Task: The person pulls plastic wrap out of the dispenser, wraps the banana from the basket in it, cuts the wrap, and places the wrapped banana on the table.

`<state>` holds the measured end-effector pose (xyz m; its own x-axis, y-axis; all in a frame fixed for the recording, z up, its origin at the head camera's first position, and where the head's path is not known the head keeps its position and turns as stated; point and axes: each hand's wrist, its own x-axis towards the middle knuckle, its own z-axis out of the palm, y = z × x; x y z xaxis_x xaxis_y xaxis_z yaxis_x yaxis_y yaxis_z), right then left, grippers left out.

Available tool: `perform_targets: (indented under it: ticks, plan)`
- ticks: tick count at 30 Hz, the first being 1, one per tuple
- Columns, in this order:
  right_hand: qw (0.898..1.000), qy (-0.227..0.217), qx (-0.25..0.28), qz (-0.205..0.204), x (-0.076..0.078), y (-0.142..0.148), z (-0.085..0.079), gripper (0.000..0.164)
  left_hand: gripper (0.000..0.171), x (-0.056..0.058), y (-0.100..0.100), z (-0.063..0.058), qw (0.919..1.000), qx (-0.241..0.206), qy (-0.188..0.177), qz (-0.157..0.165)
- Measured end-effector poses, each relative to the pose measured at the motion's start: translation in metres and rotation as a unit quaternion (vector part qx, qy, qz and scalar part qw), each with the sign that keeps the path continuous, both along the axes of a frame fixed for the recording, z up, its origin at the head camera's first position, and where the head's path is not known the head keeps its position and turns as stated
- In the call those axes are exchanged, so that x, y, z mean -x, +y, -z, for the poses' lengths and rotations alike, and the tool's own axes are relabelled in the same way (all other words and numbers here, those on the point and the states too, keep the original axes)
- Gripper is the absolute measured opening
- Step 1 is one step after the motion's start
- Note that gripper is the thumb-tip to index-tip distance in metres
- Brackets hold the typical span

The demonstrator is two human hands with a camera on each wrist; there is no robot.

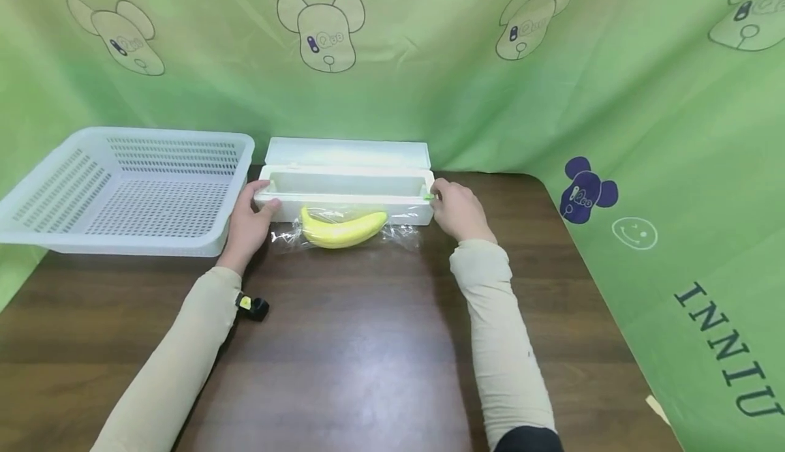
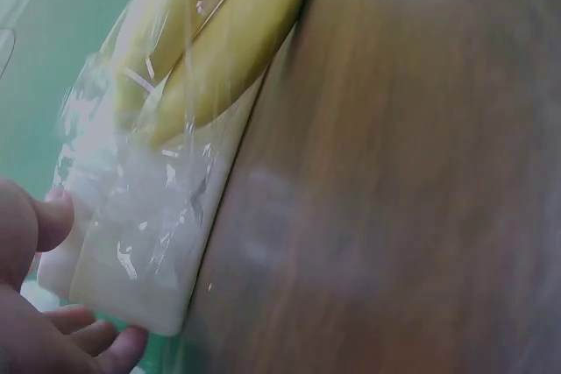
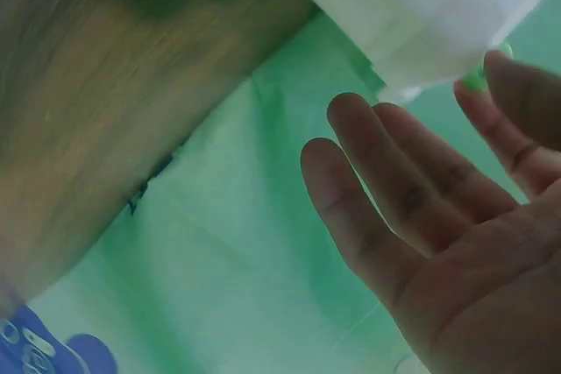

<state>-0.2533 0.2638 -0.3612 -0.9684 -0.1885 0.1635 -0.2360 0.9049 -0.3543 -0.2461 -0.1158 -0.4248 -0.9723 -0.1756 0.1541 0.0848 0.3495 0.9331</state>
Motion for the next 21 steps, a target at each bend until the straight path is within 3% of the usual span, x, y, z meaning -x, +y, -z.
perform_targets:
  ticks: [4, 7, 14, 21]
  plan:
    - [0.998, 0.057, 0.02, -0.017, -0.003, -0.009, 0.011, 0.034, 0.017, -0.002, 0.006, 0.0, 0.999, 0.0, 0.038, -0.024]
    - [0.996, 0.085, 0.013, -0.029, -0.003, -0.018, 0.017, 0.03, 0.006, -0.003, 0.007, 0.0, 0.9976, -0.009, 0.06, -0.032]
    - [0.992, 0.124, 0.008, -0.033, 0.0, -0.026, 0.025, 0.01, 0.007, -0.01, 0.013, -0.005, 0.9975, 0.009, 0.067, -0.02]
    - [0.984, 0.171, 0.007, -0.056, 0.0, -0.028, 0.027, 0.013, 0.006, -0.017, 0.019, -0.021, 0.9967, 0.037, 0.072, 0.007]
